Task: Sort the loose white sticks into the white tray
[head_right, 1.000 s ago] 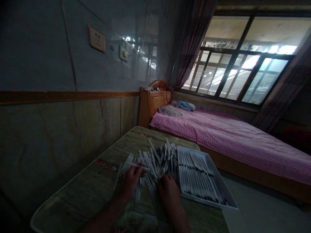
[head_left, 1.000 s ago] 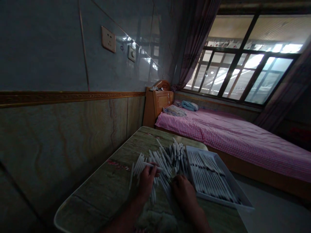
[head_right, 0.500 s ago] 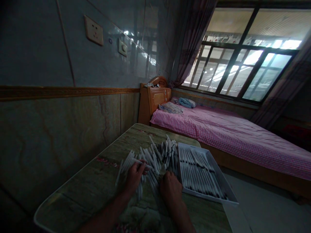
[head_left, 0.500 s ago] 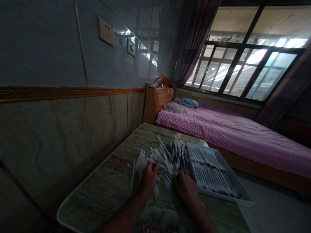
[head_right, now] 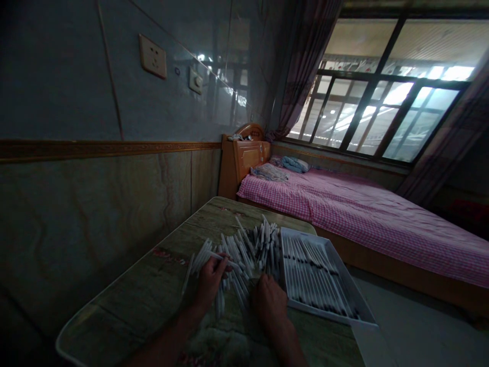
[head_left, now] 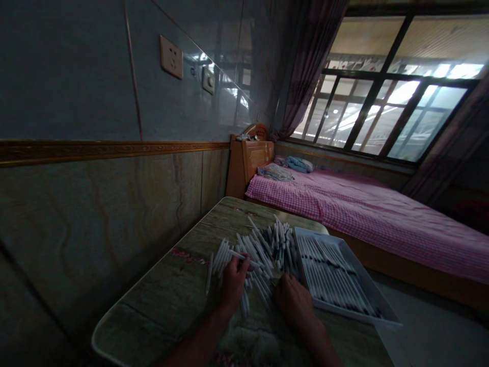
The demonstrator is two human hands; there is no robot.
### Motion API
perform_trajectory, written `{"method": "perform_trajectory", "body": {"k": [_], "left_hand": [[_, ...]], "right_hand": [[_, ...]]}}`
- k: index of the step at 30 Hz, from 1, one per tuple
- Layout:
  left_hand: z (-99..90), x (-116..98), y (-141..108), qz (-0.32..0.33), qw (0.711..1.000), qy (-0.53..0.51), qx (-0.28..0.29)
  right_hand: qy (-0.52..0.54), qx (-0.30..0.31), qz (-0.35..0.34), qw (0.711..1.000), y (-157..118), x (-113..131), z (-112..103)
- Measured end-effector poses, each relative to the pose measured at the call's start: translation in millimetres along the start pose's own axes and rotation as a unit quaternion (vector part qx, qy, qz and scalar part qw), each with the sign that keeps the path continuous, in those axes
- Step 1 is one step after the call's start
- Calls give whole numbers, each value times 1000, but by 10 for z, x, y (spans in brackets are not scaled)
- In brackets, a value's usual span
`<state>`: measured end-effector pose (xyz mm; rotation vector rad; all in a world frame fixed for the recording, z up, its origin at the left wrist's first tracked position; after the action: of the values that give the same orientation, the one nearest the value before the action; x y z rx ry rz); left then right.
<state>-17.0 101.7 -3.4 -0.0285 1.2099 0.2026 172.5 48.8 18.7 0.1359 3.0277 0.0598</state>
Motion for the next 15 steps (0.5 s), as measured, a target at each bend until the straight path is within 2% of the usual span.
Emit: {"method": "perform_trajectory", "body": {"k": [9,15], "left_hand": [[48,0,-4,-16,1000,-20,-6],[66,25,-6,-37,995,-88,-2]], "right_hand": [[6,19,0,1000,6,-16,53],[34,-6,2,999,2,-44,-23]]}}
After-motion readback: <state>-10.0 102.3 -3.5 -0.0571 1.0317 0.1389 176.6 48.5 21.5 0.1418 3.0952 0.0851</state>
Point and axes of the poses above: each hand's wrist, its own y-axis towards the middle knuckle, its own z-axis out of the palm, x = y × z, the point moved 10 cm from there along y, towards the middle knuckle, and after that the axes turned 9 degrees about -y, right-handed, at the moved point
